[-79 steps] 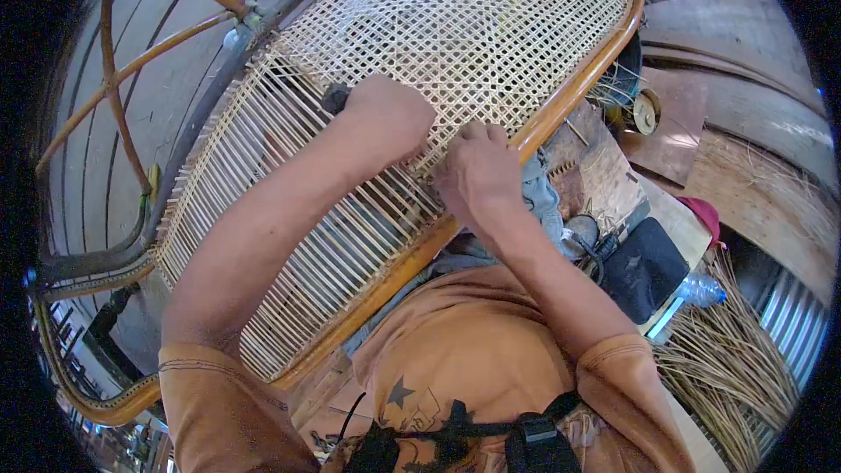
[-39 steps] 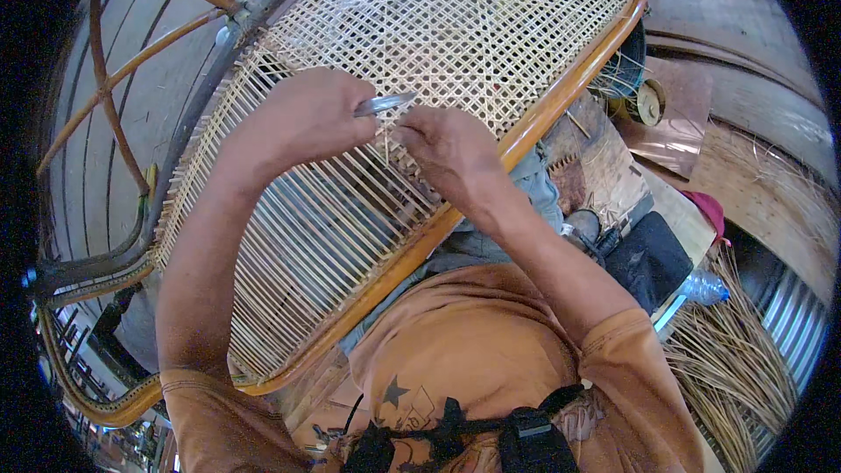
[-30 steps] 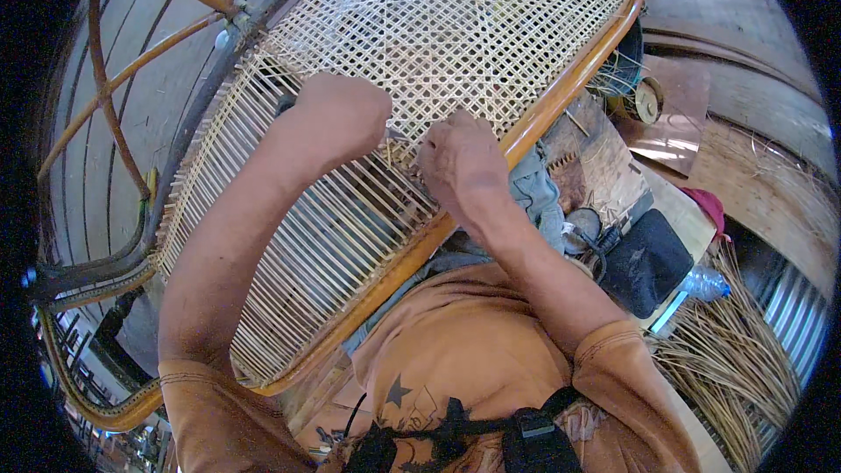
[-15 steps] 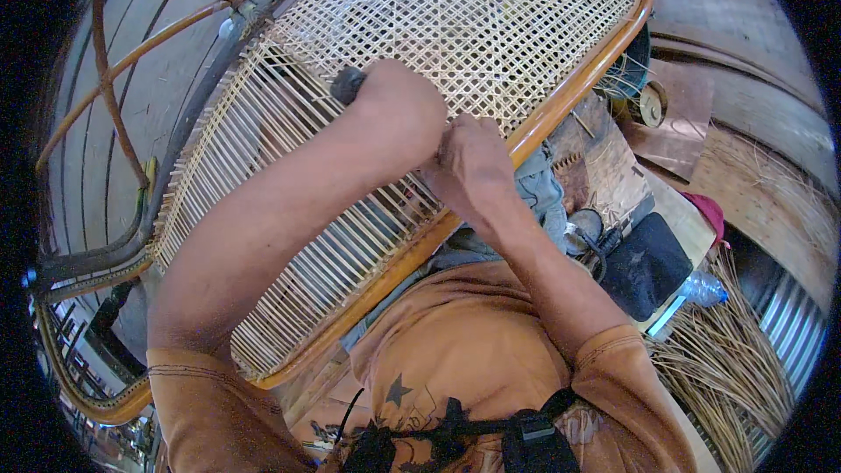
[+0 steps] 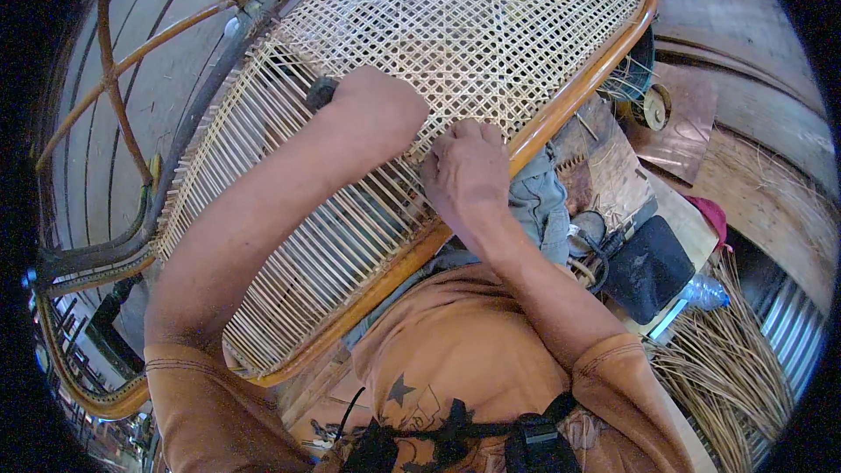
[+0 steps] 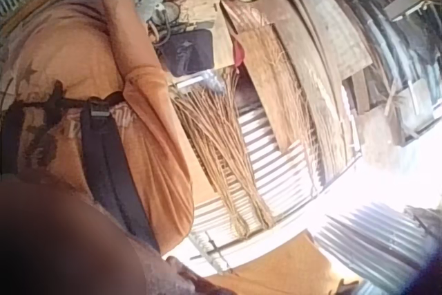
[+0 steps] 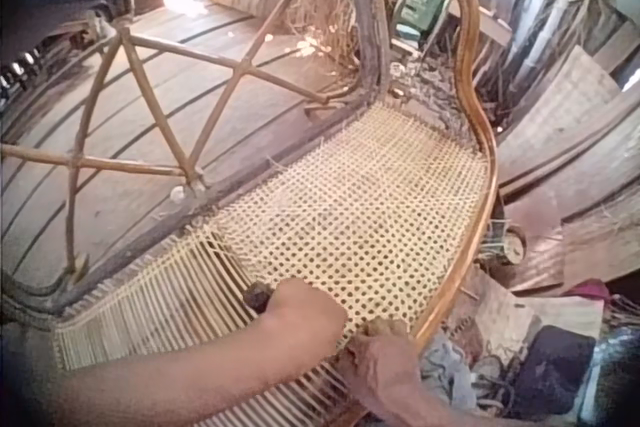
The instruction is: Repairing a woven bamboo or rattan chair by weaving new strips into the frame and securing them.
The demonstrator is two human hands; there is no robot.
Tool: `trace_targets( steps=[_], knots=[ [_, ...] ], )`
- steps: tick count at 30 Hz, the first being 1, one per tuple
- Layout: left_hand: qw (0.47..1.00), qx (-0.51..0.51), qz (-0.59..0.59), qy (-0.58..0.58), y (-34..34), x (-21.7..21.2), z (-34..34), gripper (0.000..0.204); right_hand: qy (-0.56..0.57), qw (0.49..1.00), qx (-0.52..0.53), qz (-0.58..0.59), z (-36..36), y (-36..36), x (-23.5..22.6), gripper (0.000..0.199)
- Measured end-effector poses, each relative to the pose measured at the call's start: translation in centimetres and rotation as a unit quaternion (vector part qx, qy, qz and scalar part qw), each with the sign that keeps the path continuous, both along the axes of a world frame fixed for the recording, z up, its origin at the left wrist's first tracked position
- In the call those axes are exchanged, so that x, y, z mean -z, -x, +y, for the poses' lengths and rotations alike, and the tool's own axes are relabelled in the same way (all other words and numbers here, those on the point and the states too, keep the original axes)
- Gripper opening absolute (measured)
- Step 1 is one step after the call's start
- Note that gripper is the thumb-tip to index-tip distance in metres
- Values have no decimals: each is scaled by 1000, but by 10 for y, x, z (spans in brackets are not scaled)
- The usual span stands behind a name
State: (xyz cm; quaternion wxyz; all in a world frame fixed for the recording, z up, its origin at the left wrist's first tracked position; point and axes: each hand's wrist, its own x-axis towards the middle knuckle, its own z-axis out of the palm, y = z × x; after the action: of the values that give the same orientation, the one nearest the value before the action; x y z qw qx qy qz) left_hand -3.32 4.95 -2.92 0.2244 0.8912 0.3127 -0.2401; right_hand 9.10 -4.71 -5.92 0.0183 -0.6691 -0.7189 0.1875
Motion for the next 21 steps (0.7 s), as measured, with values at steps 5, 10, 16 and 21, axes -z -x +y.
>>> trace_targets(
  steps=[5,10,16,21],
  knots=[
    [997,56,46,-11,-16,-18,-4,14,-8,1000,21,6,-3,0,3,11],
    [998,52,23,-11,-8,-6,-2,14,-9,999,30,31,-3,-1,6,11],
    [1000,-2,-17,7,5,8,3,15,-6,1000,17,-13,1,-1,6,9],
    [1000,-21,1,0,-1,8,1,15,34,999,21,-22,1,-1,4,14]
  ],
)
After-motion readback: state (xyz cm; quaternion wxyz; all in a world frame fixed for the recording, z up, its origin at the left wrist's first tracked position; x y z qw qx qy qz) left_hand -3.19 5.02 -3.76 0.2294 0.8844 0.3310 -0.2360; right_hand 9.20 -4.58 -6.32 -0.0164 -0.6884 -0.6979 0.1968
